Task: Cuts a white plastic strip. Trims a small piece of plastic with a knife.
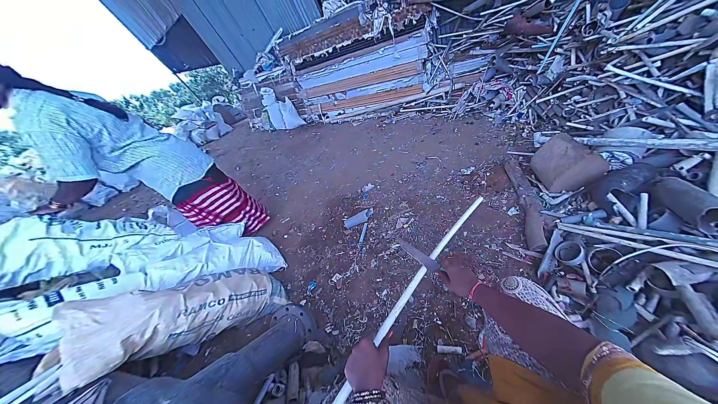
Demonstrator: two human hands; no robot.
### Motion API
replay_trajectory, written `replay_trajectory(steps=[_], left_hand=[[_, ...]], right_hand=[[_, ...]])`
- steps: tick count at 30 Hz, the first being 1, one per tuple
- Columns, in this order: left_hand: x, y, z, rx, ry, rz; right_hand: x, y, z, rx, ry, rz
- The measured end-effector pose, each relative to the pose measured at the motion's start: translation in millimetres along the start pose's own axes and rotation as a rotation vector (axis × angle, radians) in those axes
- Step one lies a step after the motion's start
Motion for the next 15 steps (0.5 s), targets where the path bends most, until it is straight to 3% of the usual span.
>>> replay_trajectory(steps=[2, 7, 8, 11, 12, 13, 15], left_hand=[[-2, -2, -1, 0.01, 0.004, -0.01], [-6, 5, -11, 0.04, -0.016, -0.026], [-7, 6, -11, 0.035, -0.027, -0.022], [-6, 0, -13, 0.014, -0.046, -0.001], [-8, 0, -15, 0.007, -0.054, 0.001], [-12, 1, -18, 0.006, -0.065, -0.005], [-26, 0, -28, 0.047, -0.082, -0.034]], right_hand=[[-4, 3, 11, -0.037, 0.052, -0.115], [9, -13, -9, 0.104, -0.097, 0.215], [9, -9, -7, 0.074, -0.042, 0.168], [-9, 9, 18, -0.069, 0.14, -0.241], [-14, 14, 24, -0.091, 0.16, -0.286], [-18, 15, 26, -0.088, 0.16, -0.242], [-12, 3, 10, -0.045, 0.119, 0.025]])
Point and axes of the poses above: each hand's wrist, its own y-axis away from the middle knuckle, its own z-axis out of the palm, x = y × z, the point moved 1 cm from there along -y, towards the middle knuckle, and after that the axes turned 4 degrees about z, right-handed, at the moved point
